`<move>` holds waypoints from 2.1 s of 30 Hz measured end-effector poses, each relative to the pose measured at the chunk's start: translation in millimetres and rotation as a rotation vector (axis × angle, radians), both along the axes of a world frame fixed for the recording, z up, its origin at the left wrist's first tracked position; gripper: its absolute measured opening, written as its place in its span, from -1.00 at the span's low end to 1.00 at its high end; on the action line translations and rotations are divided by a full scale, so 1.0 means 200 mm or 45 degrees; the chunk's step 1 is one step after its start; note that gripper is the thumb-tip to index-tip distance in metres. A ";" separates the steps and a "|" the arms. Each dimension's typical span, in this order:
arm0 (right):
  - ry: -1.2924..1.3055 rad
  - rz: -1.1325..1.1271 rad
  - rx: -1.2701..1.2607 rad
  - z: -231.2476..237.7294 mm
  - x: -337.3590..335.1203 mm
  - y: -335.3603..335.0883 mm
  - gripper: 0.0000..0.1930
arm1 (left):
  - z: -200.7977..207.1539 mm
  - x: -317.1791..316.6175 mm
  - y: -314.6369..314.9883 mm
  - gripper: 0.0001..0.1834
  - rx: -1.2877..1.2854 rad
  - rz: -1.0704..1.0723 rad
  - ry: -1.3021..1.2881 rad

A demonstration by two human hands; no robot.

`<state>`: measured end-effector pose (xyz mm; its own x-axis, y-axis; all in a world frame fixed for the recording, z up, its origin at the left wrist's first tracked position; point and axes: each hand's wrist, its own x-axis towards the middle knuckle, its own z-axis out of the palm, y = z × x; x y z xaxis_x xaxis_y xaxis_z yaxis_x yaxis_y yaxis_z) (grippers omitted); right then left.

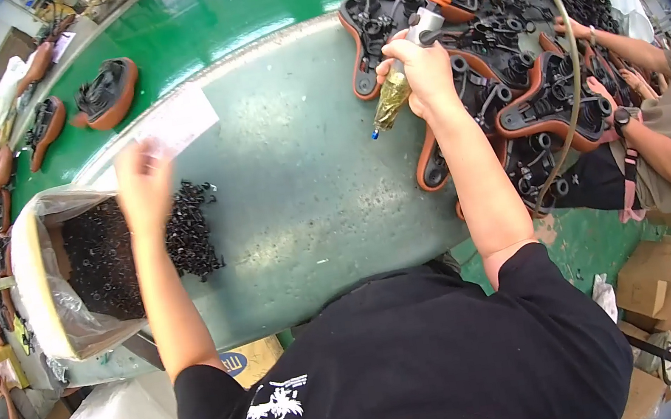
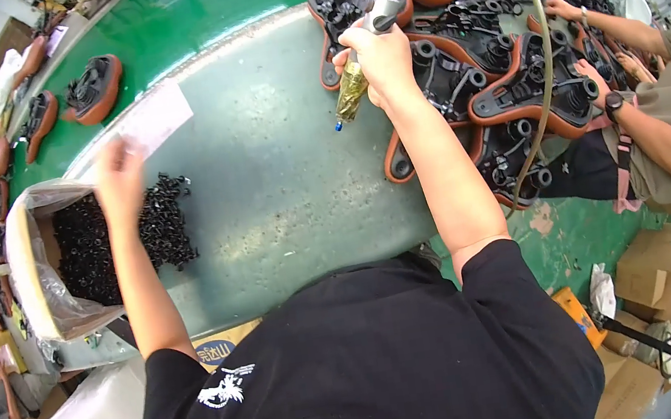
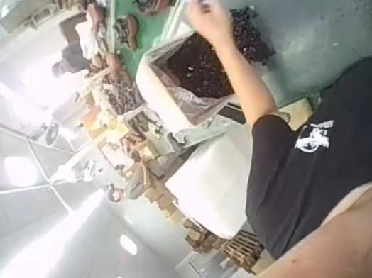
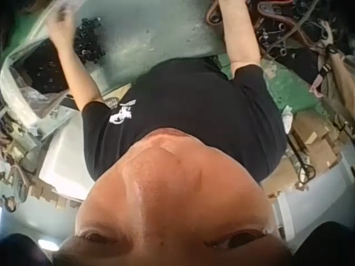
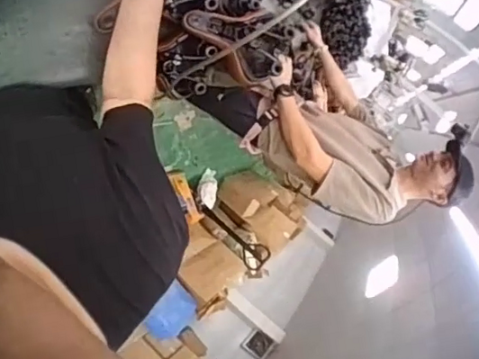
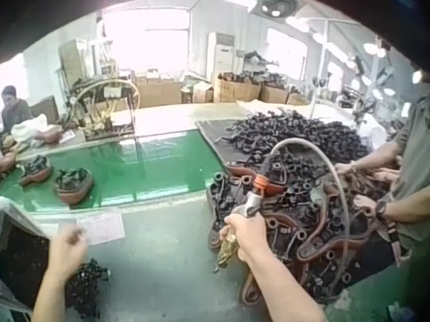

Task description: Assembling bicycle seats by attaching components with an air-powered screwdriver.

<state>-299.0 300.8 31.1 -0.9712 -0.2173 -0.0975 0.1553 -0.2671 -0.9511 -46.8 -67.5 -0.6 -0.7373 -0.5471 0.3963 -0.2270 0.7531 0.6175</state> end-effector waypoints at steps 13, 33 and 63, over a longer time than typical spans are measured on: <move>-0.379 0.860 0.100 -0.10 0.53 0.27 -0.72 | -0.22 0.17 0.33 -0.93 -0.387 -0.104 -0.129; 0.830 1.102 -0.639 0.49 0.77 0.23 -0.67 | 0.02 0.31 1.29 -0.74 2.242 -0.847 0.720; 1.087 1.092 -0.593 0.44 0.69 0.24 -0.62 | 0.01 0.16 1.01 -0.42 -0.348 -0.271 0.159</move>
<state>-161.3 349.0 118.4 -0.2233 -0.6431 0.7325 -0.1649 -0.7157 -0.6787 -15.7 133.7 0.9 -0.7600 -0.2482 0.6007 0.0171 0.9163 0.4001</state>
